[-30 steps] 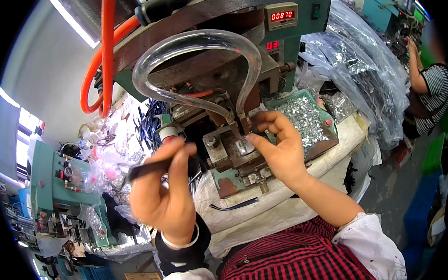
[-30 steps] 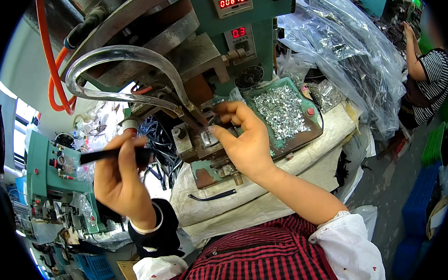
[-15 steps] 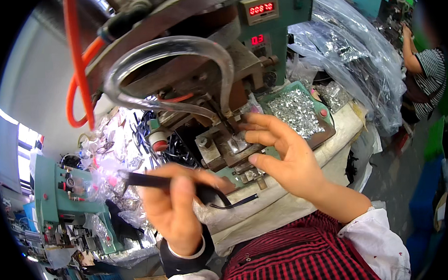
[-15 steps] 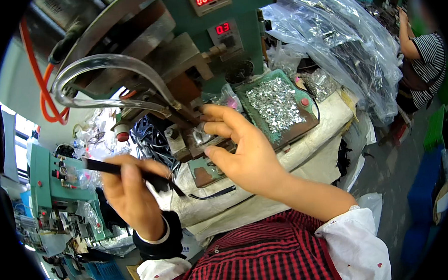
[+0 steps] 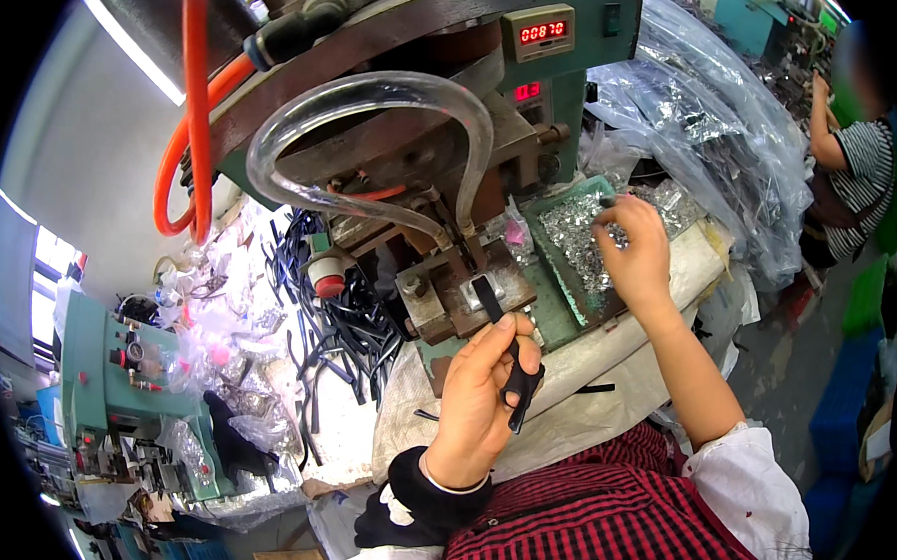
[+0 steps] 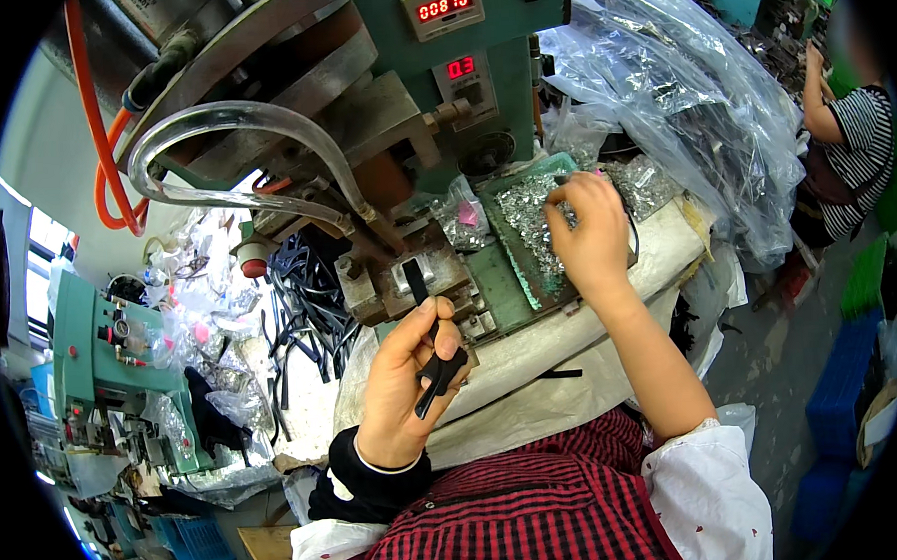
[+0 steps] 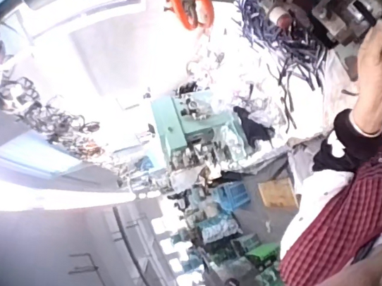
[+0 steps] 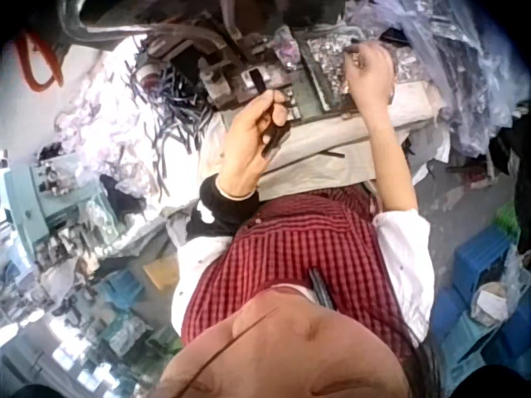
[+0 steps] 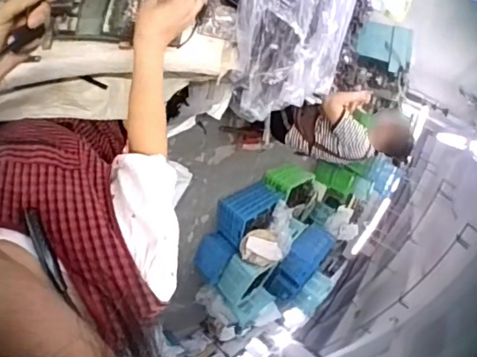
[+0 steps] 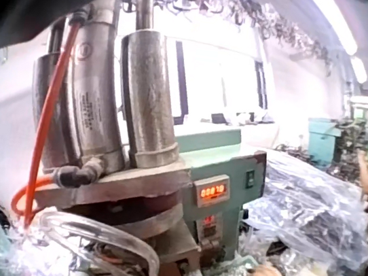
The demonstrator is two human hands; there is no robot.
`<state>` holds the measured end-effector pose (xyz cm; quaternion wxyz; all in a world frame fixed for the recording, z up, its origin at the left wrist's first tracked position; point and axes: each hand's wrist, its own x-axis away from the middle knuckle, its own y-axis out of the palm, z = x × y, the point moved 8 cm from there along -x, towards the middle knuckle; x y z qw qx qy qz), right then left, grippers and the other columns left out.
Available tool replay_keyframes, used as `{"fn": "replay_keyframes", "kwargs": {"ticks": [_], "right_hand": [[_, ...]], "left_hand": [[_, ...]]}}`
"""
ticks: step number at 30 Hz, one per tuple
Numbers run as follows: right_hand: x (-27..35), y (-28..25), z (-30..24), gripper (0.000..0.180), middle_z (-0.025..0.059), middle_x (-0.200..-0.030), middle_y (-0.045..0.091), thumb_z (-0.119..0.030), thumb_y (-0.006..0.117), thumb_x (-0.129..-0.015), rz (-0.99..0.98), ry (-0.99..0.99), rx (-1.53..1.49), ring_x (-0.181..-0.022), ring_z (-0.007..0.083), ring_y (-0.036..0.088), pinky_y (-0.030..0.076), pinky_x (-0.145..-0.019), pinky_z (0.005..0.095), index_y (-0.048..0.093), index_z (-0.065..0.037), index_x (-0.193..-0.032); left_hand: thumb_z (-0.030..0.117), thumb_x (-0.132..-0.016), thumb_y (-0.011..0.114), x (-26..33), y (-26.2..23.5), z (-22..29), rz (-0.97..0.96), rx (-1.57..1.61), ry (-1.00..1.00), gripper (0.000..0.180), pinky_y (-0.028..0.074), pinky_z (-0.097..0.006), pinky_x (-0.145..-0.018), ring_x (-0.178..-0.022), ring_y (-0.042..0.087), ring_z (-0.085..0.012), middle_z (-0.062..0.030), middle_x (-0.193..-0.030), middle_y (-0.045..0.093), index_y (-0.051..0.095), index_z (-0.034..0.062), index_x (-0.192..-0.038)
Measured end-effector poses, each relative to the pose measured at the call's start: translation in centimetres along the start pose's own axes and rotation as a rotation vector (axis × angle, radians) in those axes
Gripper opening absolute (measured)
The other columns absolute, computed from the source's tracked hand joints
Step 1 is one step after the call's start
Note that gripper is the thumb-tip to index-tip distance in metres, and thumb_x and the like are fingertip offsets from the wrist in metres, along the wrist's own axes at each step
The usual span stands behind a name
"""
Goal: The person assembles small black cables by inserting them into a press machine and adding small metal components. They repeatedly pick cables, operate the machine, and place finished pieces aside.
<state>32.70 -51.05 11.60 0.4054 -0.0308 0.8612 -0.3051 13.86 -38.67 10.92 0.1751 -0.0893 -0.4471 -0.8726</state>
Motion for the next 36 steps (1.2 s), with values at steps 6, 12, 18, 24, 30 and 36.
{"fn": "replay_keyframes", "kwargs": {"ticks": [6, 12, 18, 24, 30, 36], "right_hand": [[2.3, 2.6, 0.5, 0.026, 0.0218, -0.131, 0.057, -0.022, 0.081, -0.076, -0.202, 0.048, 0.141, -0.133, 0.0401, 0.046, 0.045, -0.102, 0.0496, 0.069, -0.004, -0.09], [2.7, 3.3, -0.3, 0.017, 0.023, -0.128, 0.06, -0.01, 0.075, -0.078, -0.168, -0.053, 0.205, -0.131, 0.0411, 0.049, 0.045, -0.103, 0.0486, 0.065, -0.001, -0.088], [1.8, 1.3, -1.5, 0.006, 0.0107, -0.089, 0.071, -0.006, 0.07, -0.087, -0.034, -0.09, 0.002, -0.084, 0.0302, 0.066, 0.051, -0.076, 0.0401, 0.071, -0.004, -0.091], [1.2, 1.4, -1.4, 0.007, 0.0108, -0.086, 0.072, -0.008, 0.073, -0.087, -0.047, 0.086, -0.187, -0.081, 0.0244, 0.068, 0.051, -0.076, 0.0351, 0.074, -0.002, -0.091], [3.0, 1.1, 2.2, 0.012, 0.0114, -0.091, 0.072, -0.005, 0.071, -0.089, -0.046, 0.267, -0.254, -0.084, 0.0195, 0.066, 0.051, -0.079, 0.0306, 0.073, -0.001, -0.1], [6.1, -2.6, 3.3, 0.013, 0.0033, -0.094, 0.07, 0.001, 0.066, -0.091, -0.065, 0.465, -0.463, -0.092, 0.0117, 0.063, 0.048, -0.083, 0.0248, 0.072, 0.002, -0.103]], "left_hand": [[0.025, -0.106, 0.049, 0.0, -0.4, 0.3, 0.087, -0.1, 0.036, 0.023, 0.032, -0.023, -0.044, -0.044, 0.038, -0.0067, -0.0005, -0.07, 0.059, 0.062, 0.0063, -0.105], [0.022, -0.104, 0.056, 1.4, -2.1, 0.4, -0.11, -0.293, 0.034, 0.022, 0.044, -0.021, -0.057, -0.063, 0.055, -0.0091, -0.0046, -0.09, 0.066, 0.063, 0.0014, -0.107], [0.002, -0.093, 0.066, 10.0, -9.9, 11.5, 0.454, -0.85, 0.684, 0.003, 0.049, -0.024, -0.075, -0.081, 0.06, -0.0105, -0.0017, -0.095, 0.066, 0.068, 0.0029, -0.095], [0.01, -0.074, 0.077, 8.9, -16.6, 22.2, 1.051, -2.058, 1.061, 0.006, 0.047, -0.04, -0.076, -0.087, 0.059, -0.0285, -0.0084, -0.085, 0.063, 0.074, 0.0066, -0.077], [0.013, -0.068, 0.074, 3.4, -29.2, 20.7, 1.093, -2.273, 0.631, 0.005, 0.047, -0.044, -0.081, -0.093, 0.058, -0.0323, -0.0101, -0.088, 0.061, 0.076, 0.0094, -0.071], [0.005, -0.08, 0.073, 5.3, -24.6, 19.8, 0.91, -1.808, 0.852, 0.009, 0.051, -0.036, -0.067, -0.07, 0.063, -0.0274, -0.0128, -0.083, 0.065, 0.075, 0.0049, -0.089]]}}
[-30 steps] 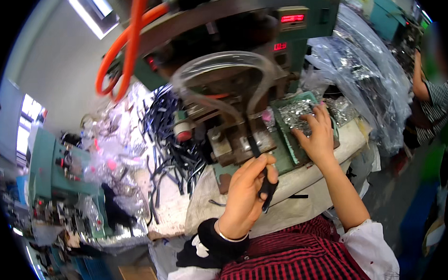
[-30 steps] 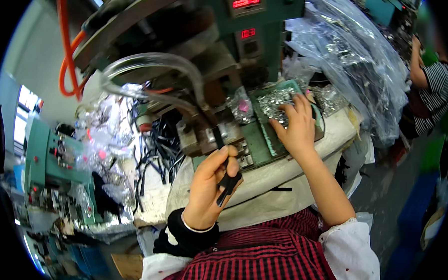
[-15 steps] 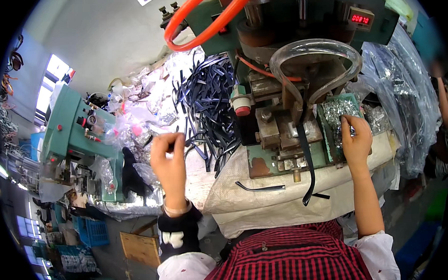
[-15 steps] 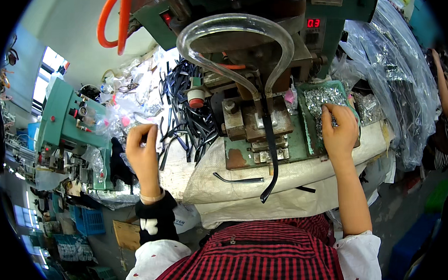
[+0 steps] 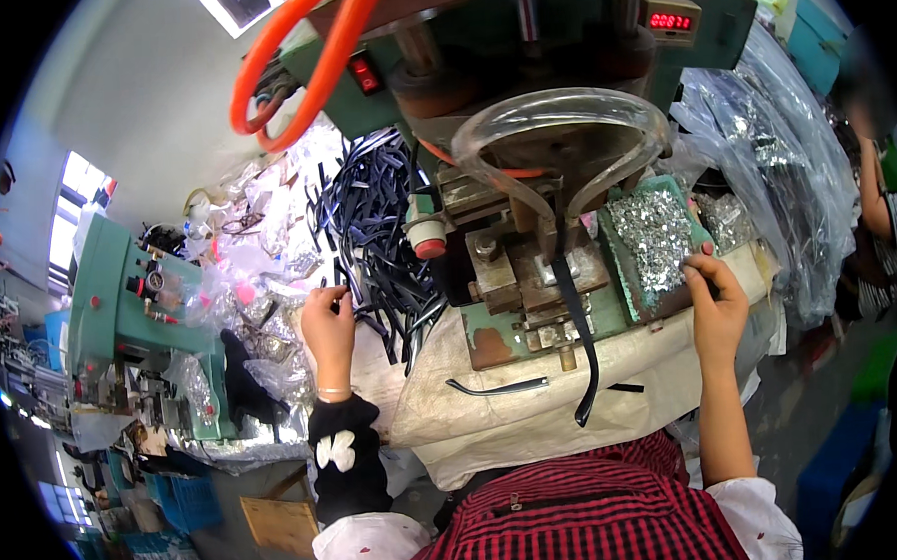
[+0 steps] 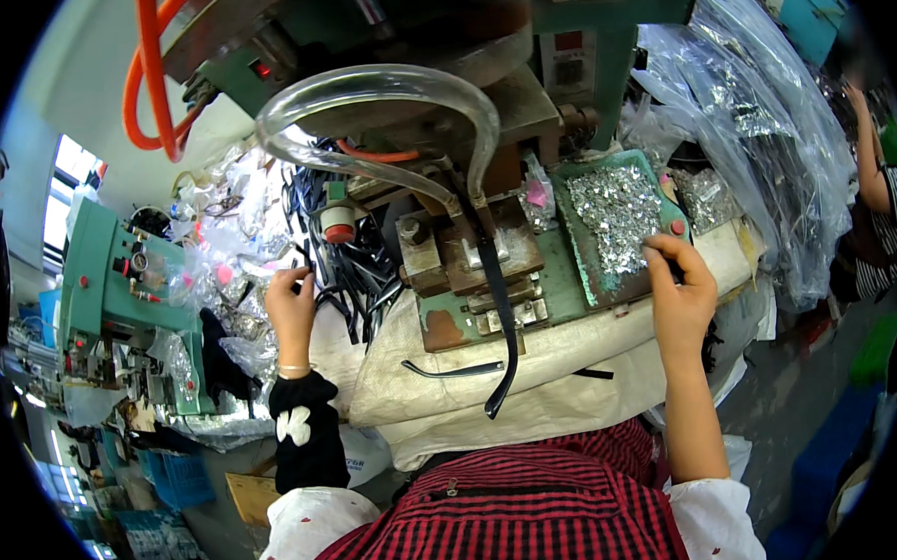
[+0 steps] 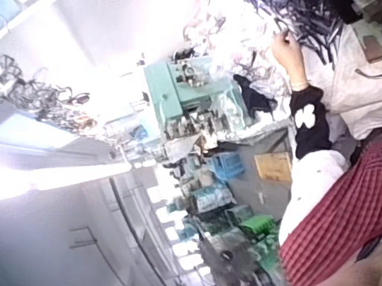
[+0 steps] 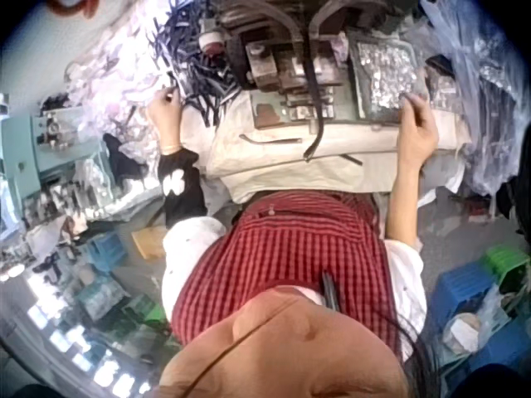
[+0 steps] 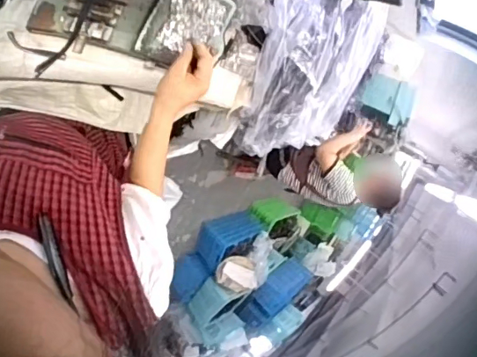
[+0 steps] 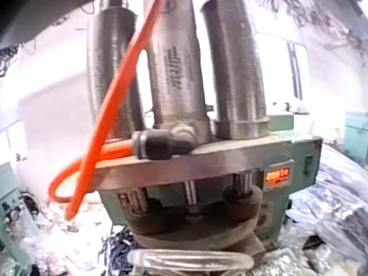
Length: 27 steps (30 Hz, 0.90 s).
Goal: The person assembles small black cables by inserting them into a press machine and adding small metal components. They repeatedly pick cables, operate the machine, and place finished pieces aside.
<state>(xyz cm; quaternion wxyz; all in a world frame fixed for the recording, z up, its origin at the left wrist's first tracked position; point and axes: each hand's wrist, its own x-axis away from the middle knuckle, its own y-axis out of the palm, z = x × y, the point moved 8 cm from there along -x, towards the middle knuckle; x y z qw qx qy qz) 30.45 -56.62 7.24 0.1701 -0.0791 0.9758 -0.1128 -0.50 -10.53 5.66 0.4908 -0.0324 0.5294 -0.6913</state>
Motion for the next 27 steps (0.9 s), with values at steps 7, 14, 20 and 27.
{"fn": "replay_keyframes", "kwargs": {"ticks": [7, 14, 20, 27], "right_hand": [[-0.5, 9.9, -11.3, 0.019, 0.0096, -0.096, 0.07, 0.0, 0.073, -0.082, -0.237, -0.302, -0.261, -0.09, 0.0213, 0.067, 0.051, -0.084, 0.0315, 0.072, -0.001, -0.101], [1.0, 12.6, -9.5, 0.036, 0.0085, -0.108, 0.07, 0.003, 0.07, -0.087, -0.266, 0.096, -0.626, -0.096, 0.0116, 0.066, 0.051, -0.087, 0.0251, 0.059, 0.004, -0.121], [1.7, 13.3, -12.5, 0.042, 0.0105, -0.118, 0.066, 0.004, 0.064, -0.09, -0.425, 0.196, -0.722, -0.104, 0.013, 0.063, 0.049, -0.094, 0.0272, 0.052, 0.004, -0.13], [-0.1, 9.2, -12.5, 0.041, 0.0179, -0.127, 0.064, -0.004, 0.066, -0.087, -0.465, -0.258, -0.244, -0.123, 0.0307, 0.059, 0.044, -0.105, 0.0386, 0.062, 0.0, -0.128]], "left_hand": [[0.011, -0.1, 0.063, 0.5, 1.1, 7.7, -0.109, 0.945, -0.278, 0.011, 0.043, -0.019, -0.056, -0.066, 0.063, -0.009, -0.0064, -0.088, 0.072, 0.064, 0.0001, -0.1], [0.004, -0.1, 0.059, 3.8, -5.8, 17.8, 0.191, 0.861, 0.027, 0.011, 0.051, -0.023, -0.062, -0.071, 0.066, -0.0146, -0.0146, -0.097, 0.07, 0.064, -0.0056, -0.102], [0.009, -0.09, 0.072, 5.7, -12.5, 25.5, 0.374, 0.739, 0.624, 0.017, 0.056, -0.033, -0.065, -0.074, 0.07, -0.0287, -0.0222, -0.087, 0.072, 0.064, -0.0038, -0.099], [0.012, -0.077, 0.084, 7.6, -6.2, 32.3, 0.047, 0.476, 1.011, 0.027, 0.049, -0.027, -0.054, -0.065, 0.064, -0.0166, -0.0122, -0.1, 0.073, 0.07, 0.0033, -0.099]]}}
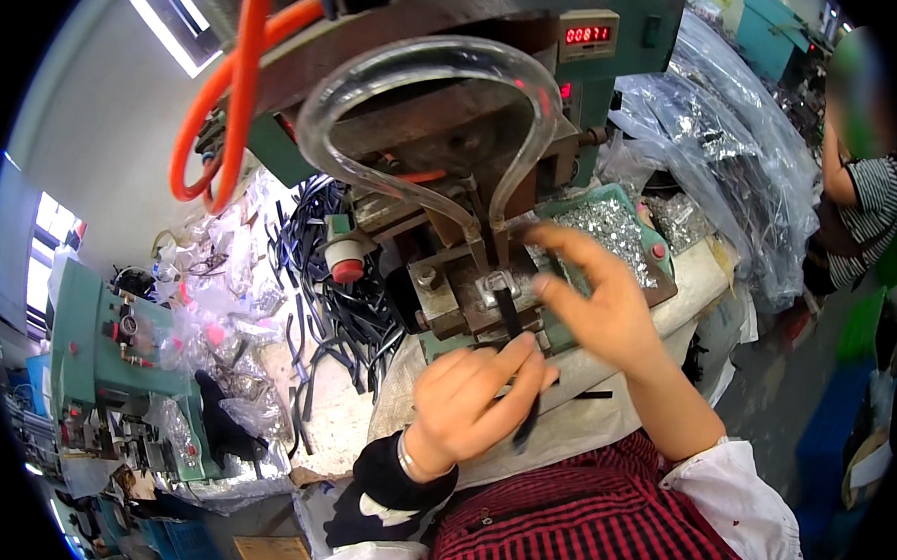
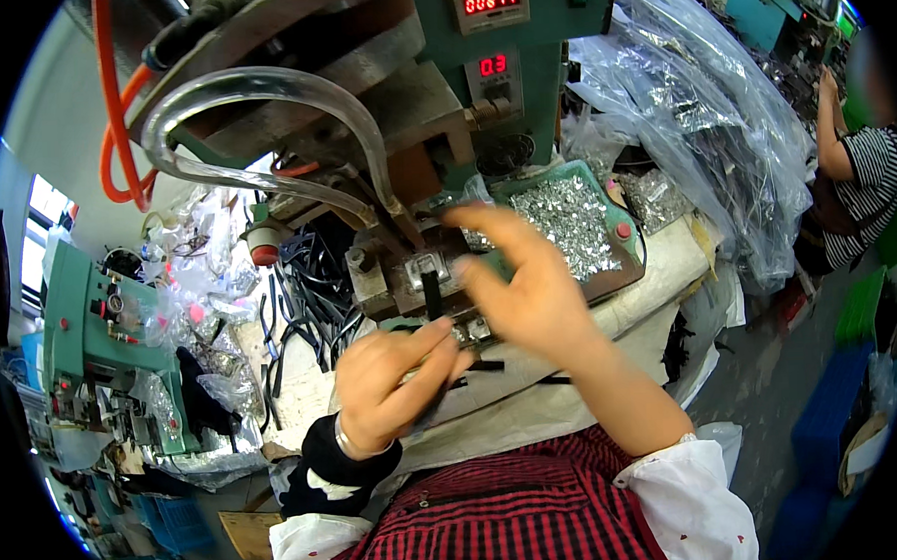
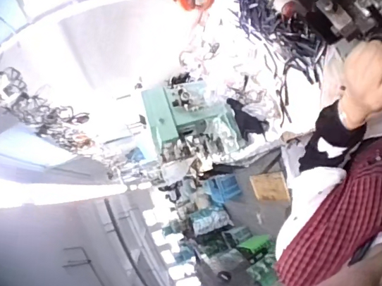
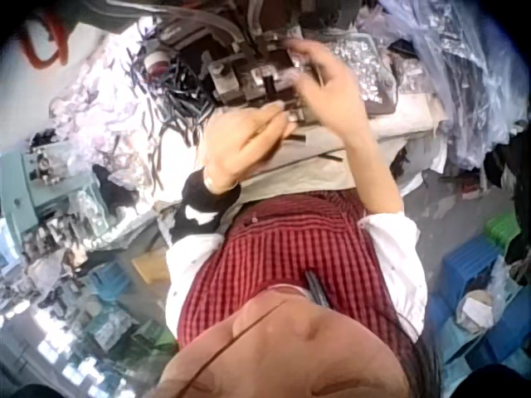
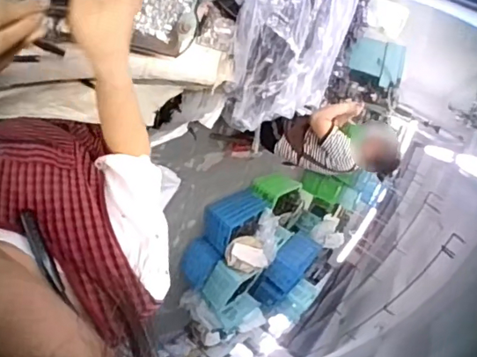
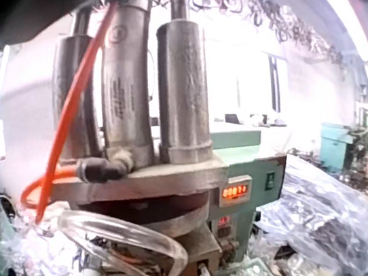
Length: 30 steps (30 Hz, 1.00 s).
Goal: The person assembles small black cables by inserting them into a press machine and adding small metal components. They repeatedly pick cables, operate the machine, and place finished pieces aside.
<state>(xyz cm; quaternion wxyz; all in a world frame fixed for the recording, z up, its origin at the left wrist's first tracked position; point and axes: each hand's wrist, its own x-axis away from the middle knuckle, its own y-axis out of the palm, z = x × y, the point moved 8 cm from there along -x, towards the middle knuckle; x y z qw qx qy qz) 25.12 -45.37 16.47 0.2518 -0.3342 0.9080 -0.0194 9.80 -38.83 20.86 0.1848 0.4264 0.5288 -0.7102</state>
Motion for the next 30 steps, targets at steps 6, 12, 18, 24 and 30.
{"fn": "replay_keyframes", "kwargs": {"ticks": [6, 12, 18, 24, 30], "right_hand": [[1.7, -6.8, 10.2, 0.033, 0.0233, -0.134, 0.056, -0.017, 0.081, -0.075, 0.16, 0.157, 0.984, -0.138, 0.04, 0.042, 0.039, -0.112, 0.0485, 0.072, -0.006, -0.105], [2.9, -7.7, 11.0, 0.012, 0.0219, -0.123, 0.066, -0.006, 0.077, -0.077, 0.238, -0.002, 0.89, -0.128, 0.0394, 0.054, 0.043, -0.107, 0.0449, 0.072, -0.003, -0.087], [2.0, -5.4, 10.1, 0.024, 0.0186, -0.129, 0.062, -0.014, 0.079, -0.078, 0.179, 0.012, 1.092, -0.135, 0.0377, 0.048, 0.045, -0.104, 0.0465, 0.069, -0.001, -0.096], [2.3, -6.0, 9.7, 0.013, 0.0136, -0.109, 0.07, -0.007, 0.075, -0.076, 0.268, -0.103, 0.986, -0.12, 0.0341, 0.059, 0.05, -0.089, 0.0458, 0.067, -0.004, -0.087], [1.3, -6.5, 7.4, 0.007, 0.0128, -0.08, 0.065, -0.008, 0.066, -0.083, 0.387, -0.138, 0.813, -0.078, 0.0351, 0.062, 0.048, -0.067, 0.0458, 0.062, -0.004, -0.086]], "left_hand": [[0.013, -0.074, 0.086, 1.2, 1.6, -1.4, 0.097, -0.033, 0.083, 0.025, 0.039, -0.024, -0.044, -0.052, 0.056, -0.0116, -0.0091, -0.095, 0.073, 0.069, 0.0065, -0.091], [0.014, -0.073, 0.085, 1.3, 1.1, -1.3, 0.137, -0.02, 0.083, 0.026, 0.041, -0.025, -0.046, -0.055, 0.058, -0.013, -0.0109, -0.096, 0.073, 0.069, 0.0058, -0.091], [0.006, -0.08, 0.074, 4.3, -2.7, -0.2, 0.047, -0.113, -0.236, 0.027, 0.052, -0.029, -0.064, -0.074, 0.066, -0.016, -0.0116, -0.111, 0.074, 0.074, 0.0069, -0.107], [0.002, -0.09, 0.069, 10.4, -16.2, -9.5, 0.31, -0.669, -0.771, 0.011, 0.049, -0.03, -0.077, -0.083, 0.063, -0.0196, -0.0085, -0.094, 0.071, 0.072, 0.0005, -0.1], [0.028, -0.079, 0.079, 21.1, -13.3, -23.0, -0.247, -1.039, -0.946, 0.022, 0.047, -0.044, -0.082, -0.09, 0.06, -0.0323, -0.0109, -0.094, 0.065, 0.075, 0.0105, -0.091]]}}
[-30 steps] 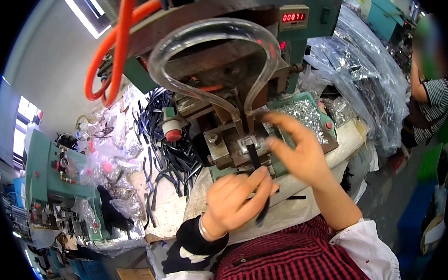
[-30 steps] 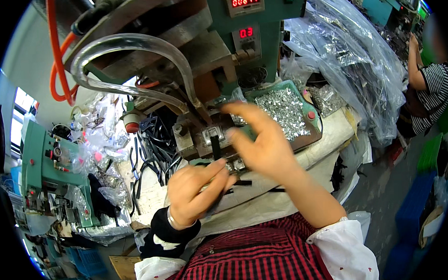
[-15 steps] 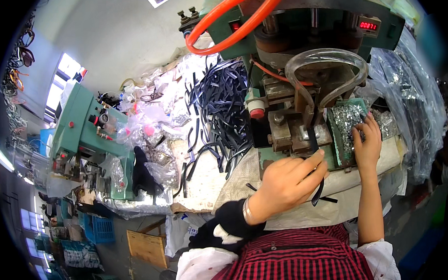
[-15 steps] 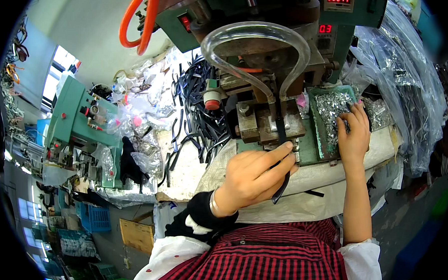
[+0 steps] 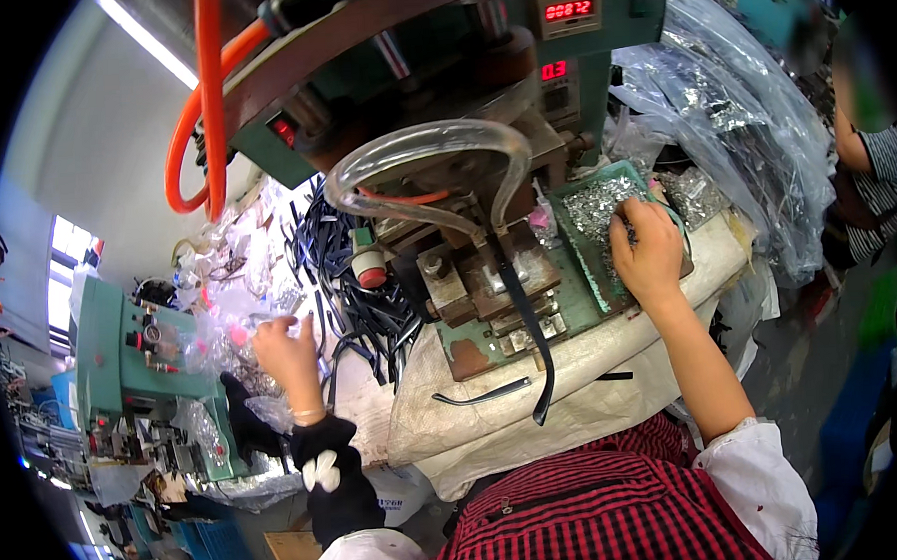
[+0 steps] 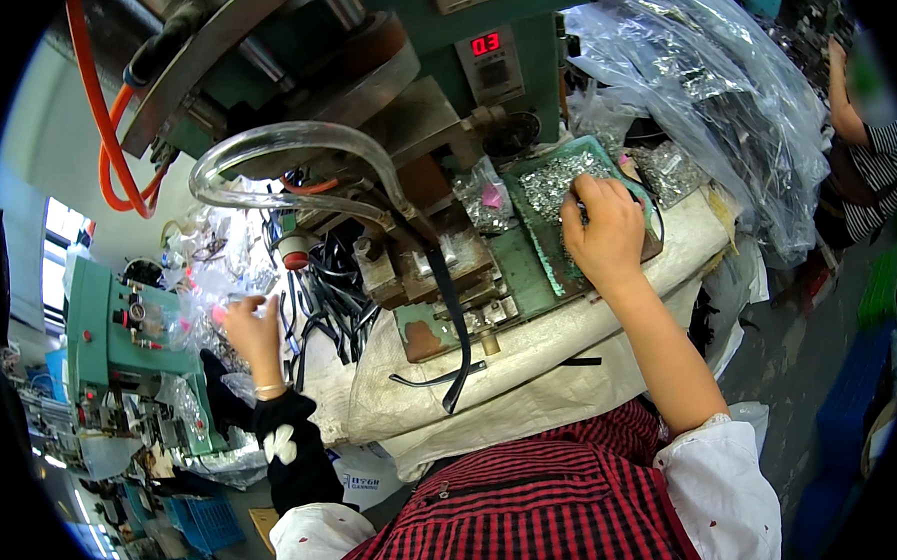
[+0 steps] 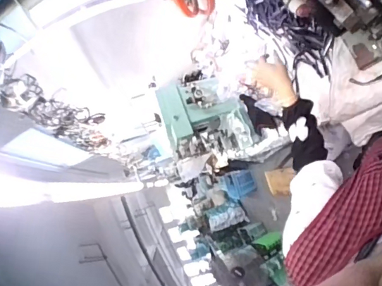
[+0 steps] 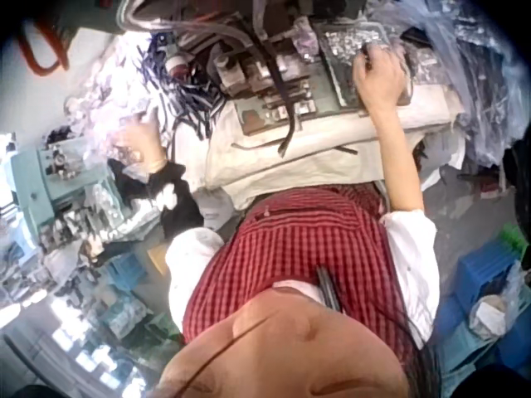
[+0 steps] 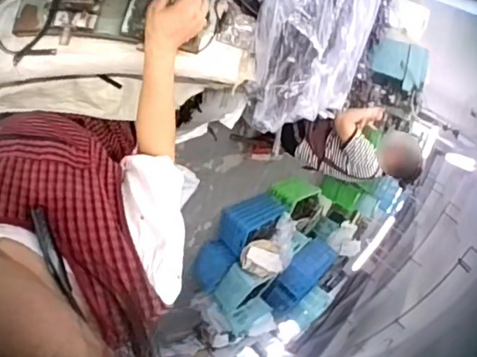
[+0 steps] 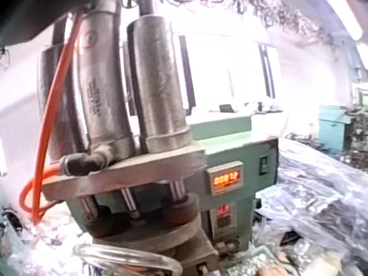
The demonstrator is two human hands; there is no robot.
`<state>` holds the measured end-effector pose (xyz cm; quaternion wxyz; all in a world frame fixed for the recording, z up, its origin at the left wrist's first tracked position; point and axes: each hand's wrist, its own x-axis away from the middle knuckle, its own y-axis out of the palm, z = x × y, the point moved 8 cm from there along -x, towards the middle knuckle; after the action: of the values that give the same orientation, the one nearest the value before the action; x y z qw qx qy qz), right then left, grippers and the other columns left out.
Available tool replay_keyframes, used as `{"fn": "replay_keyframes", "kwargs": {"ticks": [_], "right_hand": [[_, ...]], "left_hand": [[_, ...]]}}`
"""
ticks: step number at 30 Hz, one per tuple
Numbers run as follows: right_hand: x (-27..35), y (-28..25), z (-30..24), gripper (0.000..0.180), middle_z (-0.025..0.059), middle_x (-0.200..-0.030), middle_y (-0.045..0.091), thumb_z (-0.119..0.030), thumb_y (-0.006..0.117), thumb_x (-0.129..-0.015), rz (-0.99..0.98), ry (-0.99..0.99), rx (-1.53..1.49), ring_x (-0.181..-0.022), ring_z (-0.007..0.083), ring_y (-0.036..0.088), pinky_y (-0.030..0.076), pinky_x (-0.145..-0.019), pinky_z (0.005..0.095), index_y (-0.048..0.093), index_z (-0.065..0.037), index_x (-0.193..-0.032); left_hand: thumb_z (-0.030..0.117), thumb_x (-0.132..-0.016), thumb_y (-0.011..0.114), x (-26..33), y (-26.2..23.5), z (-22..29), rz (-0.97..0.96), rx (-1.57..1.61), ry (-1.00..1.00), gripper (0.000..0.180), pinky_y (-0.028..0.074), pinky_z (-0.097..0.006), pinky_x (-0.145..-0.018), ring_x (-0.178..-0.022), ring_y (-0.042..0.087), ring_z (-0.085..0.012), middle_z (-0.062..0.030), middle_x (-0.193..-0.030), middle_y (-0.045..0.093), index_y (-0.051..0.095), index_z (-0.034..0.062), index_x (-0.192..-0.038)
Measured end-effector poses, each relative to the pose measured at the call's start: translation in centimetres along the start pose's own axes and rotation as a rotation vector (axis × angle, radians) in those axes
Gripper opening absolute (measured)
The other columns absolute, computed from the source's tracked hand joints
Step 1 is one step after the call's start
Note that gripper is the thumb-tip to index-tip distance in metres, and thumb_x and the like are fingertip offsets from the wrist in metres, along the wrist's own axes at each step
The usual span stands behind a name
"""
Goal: The person assembles small black cables by inserting them into a press machine and adding small metal components. They repeatedly pick cables, operate the machine, and place finished pieces aside.
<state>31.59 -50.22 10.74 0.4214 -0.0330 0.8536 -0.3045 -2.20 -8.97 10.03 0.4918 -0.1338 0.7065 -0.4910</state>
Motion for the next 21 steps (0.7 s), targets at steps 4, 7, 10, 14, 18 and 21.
{"fn": "replay_keyframes", "kwargs": {"ticks": [4, 7, 10, 14, 18, 21], "right_hand": [[0.8, -0.1, 1.8, 0.007, 0.0083, -0.081, 0.065, -0.007, 0.067, -0.087, 0.038, 0.19, -0.218, -0.073, 0.0236, 0.062, 0.047, -0.066, 0.0347, 0.062, -0.004, -0.089], [3.3, -1.3, 5.0, 0.008, -0.0015, -0.081, 0.061, -0.005, 0.068, -0.091, 0.07, 0.553, -0.561, -0.078, 0.0053, 0.057, 0.045, -0.072, 0.0215, 0.064, -0.003, -0.098], [4.7, 0.6, 7.1, 0.011, -0.002, -0.083, 0.061, -0.003, 0.066, -0.093, 0.121, 0.715, -0.909, -0.079, 0.006, 0.057, 0.045, -0.073, 0.0208, 0.064, -0.001, -0.103], [3.1, 3.9, 5.1, 0.015, 0.0018, -0.094, 0.069, -0.003, 0.066, -0.094, 0.085, 0.745, -0.991, -0.087, 0.0078, 0.062, 0.048, -0.08, 0.0212, 0.069, 0.002, -0.108], [0.8, 2.7, -0.9, 0.018, 0.0042, -0.1, 0.073, -0.005, 0.063, -0.096, -0.058, 0.418, -0.753, -0.091, 0.0099, 0.064, 0.05, -0.084, 0.0239, 0.073, -0.001, -0.111], [-0.5, 2.4, -4.0, 0.017, 0.0053, -0.095, 0.072, -0.006, 0.067, -0.093, -0.148, 0.485, -0.871, -0.087, 0.0099, 0.064, 0.051, -0.081, 0.0247, 0.072, 0.0, -0.108]], "left_hand": [[0.031, -0.072, 0.077, 2.8, 10.2, -4.0, -0.216, -0.155, -0.268, 0.018, 0.049, -0.047, -0.083, -0.098, 0.061, -0.0349, -0.0115, -0.094, 0.066, 0.075, 0.0137, -0.073], [0.025, -0.074, 0.068, 2.8, 10.2, -2.0, -0.189, -0.14, -0.167, 0.014, 0.049, -0.049, -0.076, -0.083, 0.064, -0.0365, -0.0135, -0.084, 0.069, 0.075, 0.0128, -0.073], [0.027, -0.075, 0.07, 3.0, 10.2, -2.3, -0.196, -0.056, -0.209, 0.02, 0.051, -0.05, -0.073, -0.081, 0.067, -0.0381, -0.0164, -0.08, 0.07, 0.074, 0.0076, -0.075], [0.03, -0.074, 0.071, 2.3, 11.9, -3.8, -0.425, 0.197, -0.273, 0.027, 0.054, -0.046, -0.072, -0.073, 0.069, -0.0393, -0.0207, -0.076, 0.07, 0.073, 0.003, -0.076], [0.021, -0.078, 0.067, 2.0, 10.9, -3.5, -0.459, 0.397, -0.297, 0.019, 0.054, -0.041, -0.067, -0.065, 0.07, -0.0317, -0.0173, -0.07, 0.071, 0.069, 0.0032, -0.085], [0.01, -0.085, 0.063, 2.4, 9.3, -3.5, -0.335, 0.714, -0.392, 0.015, 0.049, -0.033, -0.059, -0.061, 0.067, -0.0195, -0.0116, -0.069, 0.071, 0.059, 0.0061, -0.099]]}}
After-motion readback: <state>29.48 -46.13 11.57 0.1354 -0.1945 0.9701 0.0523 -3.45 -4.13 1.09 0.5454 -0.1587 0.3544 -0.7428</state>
